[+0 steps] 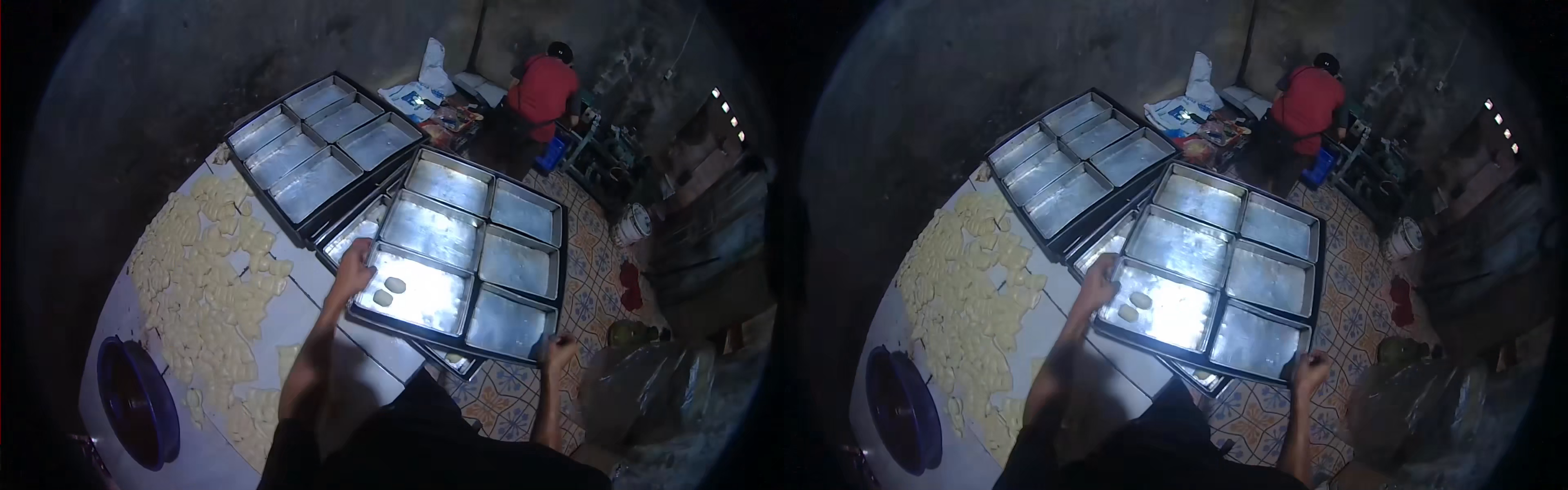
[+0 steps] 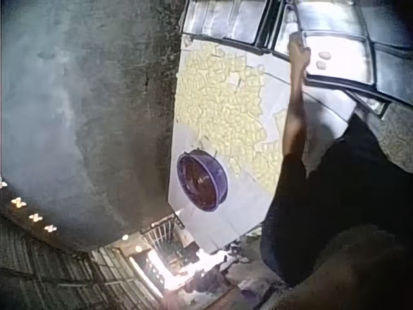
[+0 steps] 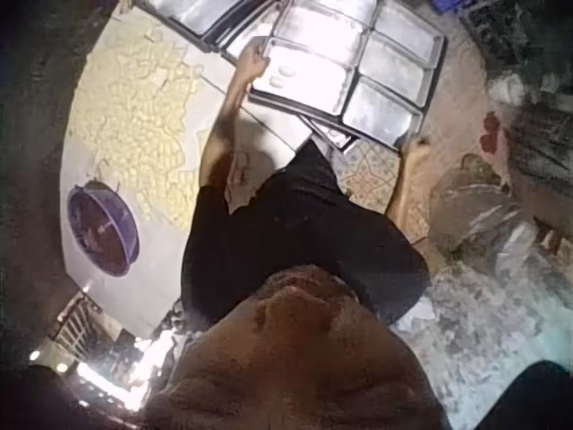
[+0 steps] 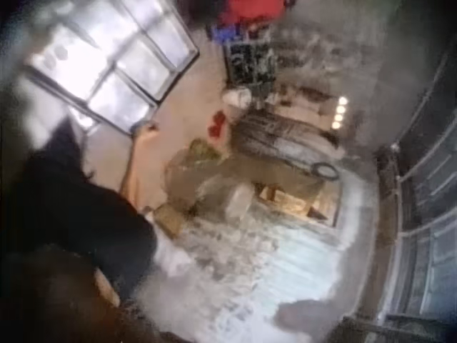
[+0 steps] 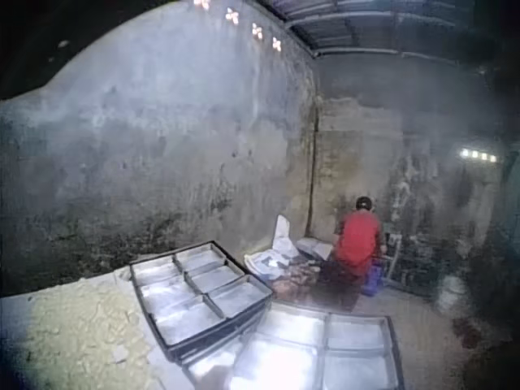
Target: The person fills pieces of dough with filling from a bowl, folds them closed into rolls by hand, and places the filled dough rolls into metal baking trays.
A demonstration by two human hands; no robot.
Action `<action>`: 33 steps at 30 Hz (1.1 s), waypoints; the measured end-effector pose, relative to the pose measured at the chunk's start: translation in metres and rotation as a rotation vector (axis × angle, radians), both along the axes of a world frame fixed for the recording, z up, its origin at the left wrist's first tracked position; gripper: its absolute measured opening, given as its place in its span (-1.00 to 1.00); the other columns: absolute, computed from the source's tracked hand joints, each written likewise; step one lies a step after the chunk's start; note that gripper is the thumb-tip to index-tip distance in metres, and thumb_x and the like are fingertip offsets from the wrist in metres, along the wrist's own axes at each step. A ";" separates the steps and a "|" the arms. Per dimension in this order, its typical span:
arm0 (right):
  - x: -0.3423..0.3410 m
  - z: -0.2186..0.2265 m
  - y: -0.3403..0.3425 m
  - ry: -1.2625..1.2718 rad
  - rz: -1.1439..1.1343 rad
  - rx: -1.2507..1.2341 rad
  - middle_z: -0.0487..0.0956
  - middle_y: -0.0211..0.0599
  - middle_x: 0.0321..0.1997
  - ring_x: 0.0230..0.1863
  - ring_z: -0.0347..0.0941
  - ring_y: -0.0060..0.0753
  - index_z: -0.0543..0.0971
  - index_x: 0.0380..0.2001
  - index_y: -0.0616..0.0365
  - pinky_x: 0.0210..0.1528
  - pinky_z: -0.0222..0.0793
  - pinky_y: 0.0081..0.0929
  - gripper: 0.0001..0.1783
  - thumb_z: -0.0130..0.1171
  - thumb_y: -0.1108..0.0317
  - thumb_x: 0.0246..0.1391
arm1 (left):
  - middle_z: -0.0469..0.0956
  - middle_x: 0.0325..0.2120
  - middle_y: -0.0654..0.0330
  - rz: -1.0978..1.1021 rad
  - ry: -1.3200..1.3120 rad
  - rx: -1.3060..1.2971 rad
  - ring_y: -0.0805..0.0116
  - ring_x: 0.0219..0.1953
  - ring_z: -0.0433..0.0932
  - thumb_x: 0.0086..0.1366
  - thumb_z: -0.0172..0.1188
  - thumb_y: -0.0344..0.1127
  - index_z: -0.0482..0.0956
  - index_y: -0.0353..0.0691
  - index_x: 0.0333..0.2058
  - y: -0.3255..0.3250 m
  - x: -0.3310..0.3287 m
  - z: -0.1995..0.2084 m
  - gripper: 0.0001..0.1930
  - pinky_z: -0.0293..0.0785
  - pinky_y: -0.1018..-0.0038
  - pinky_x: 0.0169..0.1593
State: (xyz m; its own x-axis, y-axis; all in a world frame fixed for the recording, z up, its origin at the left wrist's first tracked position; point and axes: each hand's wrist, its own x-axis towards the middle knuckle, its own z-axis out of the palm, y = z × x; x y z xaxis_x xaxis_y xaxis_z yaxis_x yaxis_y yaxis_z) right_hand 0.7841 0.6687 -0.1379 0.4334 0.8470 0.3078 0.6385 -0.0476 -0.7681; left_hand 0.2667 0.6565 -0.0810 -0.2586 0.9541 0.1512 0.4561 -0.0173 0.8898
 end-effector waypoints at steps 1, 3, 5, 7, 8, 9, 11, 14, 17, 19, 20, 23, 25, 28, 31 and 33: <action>0.000 -0.011 -0.009 0.119 -0.016 0.012 0.39 -0.31 -0.59 -0.52 0.29 -0.44 0.45 -0.53 0.28 -0.42 0.27 -0.44 -0.90 0.13 0.51 -0.19 | 0.48 -0.26 -0.06 0.052 0.124 -0.075 0.04 -0.09 0.49 -0.10 0.15 -0.58 0.46 -0.34 -0.02 0.004 -0.006 -0.003 -0.46 0.38 0.35 -0.01; -0.042 0.007 -0.034 0.014 0.032 -0.013 0.37 -0.41 -0.55 -0.53 0.29 -0.58 0.38 -0.38 0.18 -0.50 0.23 -0.60 -0.79 0.17 0.56 -0.11 | 0.51 -0.25 -0.09 0.144 0.418 -0.075 -0.04 -0.08 0.48 -0.08 0.20 -0.54 0.46 -0.35 -0.01 -0.001 -0.035 -0.002 -0.47 0.40 0.26 -0.01; -0.053 0.018 -0.056 0.321 0.217 -0.118 0.36 -0.43 -0.55 -0.55 0.30 -0.59 0.36 -0.38 0.16 -0.55 0.23 -0.60 -0.77 0.18 0.58 -0.10 | 0.51 -0.16 -0.10 0.137 0.469 -0.021 -0.09 -0.04 0.46 0.01 0.20 -0.50 0.46 -0.34 0.00 0.006 -0.038 0.029 -0.51 0.37 0.20 0.04; -0.061 0.002 -0.078 0.487 0.284 -0.299 0.34 -0.44 -0.57 -0.62 0.28 -0.57 0.34 -0.41 0.15 -0.60 0.25 -0.55 -0.77 0.20 0.56 -0.08 | 0.50 -0.10 -0.11 0.320 0.359 0.250 -0.08 0.02 0.43 0.07 0.17 -0.48 0.46 -0.33 0.02 -0.002 -0.025 0.052 -0.54 0.32 0.22 0.11; -0.091 0.036 -0.090 0.522 0.363 -0.416 0.36 -0.43 -0.59 -0.63 0.32 -0.55 0.36 -0.38 0.19 -0.60 0.28 -0.55 -0.80 0.20 0.52 -0.03 | 0.46 -0.04 -0.09 0.498 0.358 0.322 -0.05 0.09 0.38 0.09 0.16 -0.49 0.45 -0.34 0.02 -0.011 -0.011 0.054 -0.55 0.27 0.26 0.16; -0.118 0.080 -0.098 0.559 0.446 -0.529 0.39 -0.42 -0.62 -0.64 0.36 -0.53 0.38 -0.35 0.23 -0.60 0.30 -0.55 -0.81 0.20 0.48 0.02 | 0.41 0.01 -0.09 0.628 0.216 0.389 -0.04 0.09 0.36 0.09 0.17 -0.49 0.41 -0.35 0.04 -0.027 0.007 0.056 -0.53 0.25 0.26 0.16; -0.116 0.101 -0.092 0.349 0.569 -0.684 0.44 -0.37 -0.63 -0.61 0.41 -0.52 0.43 -0.34 0.28 -0.57 0.33 -0.54 -0.81 0.19 0.41 0.06 | 0.40 -0.01 -0.12 0.830 -0.068 0.279 -0.02 0.06 0.38 0.16 0.17 -0.46 0.31 -0.36 0.10 -0.062 0.054 0.040 -0.50 0.31 0.22 0.08; -0.122 0.160 -0.063 -0.094 0.828 -0.935 0.54 -0.28 -0.61 -0.55 0.49 -0.51 0.53 -0.34 0.36 -0.50 0.38 -0.51 -0.73 0.17 0.30 0.11 | 0.24 0.14 -0.13 0.712 -0.451 0.062 0.04 0.16 0.28 0.28 0.21 -0.16 0.09 -0.40 0.24 -0.105 0.095 -0.010 -0.29 0.25 0.26 0.18; -0.142 0.170 -0.018 -0.222 0.986 -0.517 0.61 -0.14 -0.57 -0.55 0.58 -0.27 0.64 -0.46 0.31 -0.40 0.45 -0.39 -0.62 0.15 0.15 0.12 | 0.07 0.27 -0.24 0.591 -0.399 0.022 -0.03 0.31 0.10 0.30 0.13 -0.23 -0.04 -0.51 0.27 -0.092 0.124 -0.013 -0.26 0.00 0.32 0.32; -0.190 0.168 0.013 -0.135 0.980 -0.175 0.62 -0.04 -0.40 -0.34 0.58 -0.19 0.62 -0.36 0.33 -0.37 0.44 -0.39 -0.73 0.15 0.28 0.08 | 0.05 0.28 -0.23 0.688 -0.388 0.030 -0.01 0.33 0.07 0.31 0.08 -0.29 -0.04 -0.50 0.28 -0.080 0.135 0.000 -0.30 -0.04 0.35 0.34; -0.211 0.158 0.038 -0.170 1.013 -0.093 0.60 0.03 -0.23 -0.22 0.55 -0.10 0.60 -0.26 0.32 -0.24 0.46 -0.33 -0.74 0.17 0.34 0.03 | 0.02 0.30 -0.23 0.774 -0.372 0.038 0.00 0.35 0.04 0.33 0.03 -0.34 -0.04 -0.49 0.28 -0.076 0.139 0.005 -0.34 -0.08 0.37 0.35; -0.245 0.124 0.134 -0.361 0.948 0.299 0.42 0.16 0.01 0.02 0.39 0.13 0.48 -0.01 0.28 0.07 0.33 -0.14 -0.55 0.19 0.33 0.01 | 0.10 0.28 -0.18 0.806 -0.462 0.167 0.01 0.33 0.09 0.33 -0.05 -0.43 0.02 -0.46 0.27 -0.073 0.138 -0.009 -0.42 -0.06 0.39 0.34; -0.234 0.110 0.214 -0.521 0.679 0.280 0.39 0.14 0.05 0.07 0.35 0.16 0.50 -0.04 0.29 0.05 0.32 -0.06 -0.57 0.20 0.33 0.00 | 0.28 0.19 -0.14 0.814 -0.410 0.173 0.02 0.24 0.26 0.34 -0.07 -0.45 0.15 -0.43 0.23 -0.075 0.137 -0.018 -0.51 0.08 0.38 0.27; -0.201 0.086 0.291 -0.692 0.482 0.107 0.49 0.18 -0.07 -0.02 0.43 0.17 0.55 -0.13 0.29 -0.01 0.37 -0.10 -0.60 0.24 0.29 -0.03 | 0.39 0.08 -0.12 0.862 -0.335 0.211 0.04 0.11 0.38 0.34 -0.06 -0.44 0.26 -0.40 0.16 -0.070 0.145 -0.025 -0.58 0.19 0.38 0.18; -0.192 0.065 0.318 -0.733 0.659 -0.251 0.58 0.14 -0.27 -0.16 0.52 0.15 0.60 -0.29 0.30 -0.11 0.42 -0.11 -0.65 0.25 0.22 -0.04 | 0.43 0.03 -0.10 0.844 -0.497 0.046 0.12 0.02 0.44 0.32 -0.02 -0.48 0.30 -0.41 0.13 -0.076 0.145 -0.037 -0.60 0.25 0.37 0.12; -0.194 0.074 0.319 -0.497 0.611 -0.065 0.60 0.09 -0.41 -0.28 0.56 0.11 0.61 -0.43 0.29 -0.21 0.44 -0.12 -0.68 0.25 0.18 -0.04 | 0.42 0.05 -0.09 0.854 -0.513 -0.003 0.15 0.03 0.43 0.34 -0.02 -0.44 0.27 -0.40 0.16 -0.081 0.147 -0.021 -0.58 0.24 0.38 0.14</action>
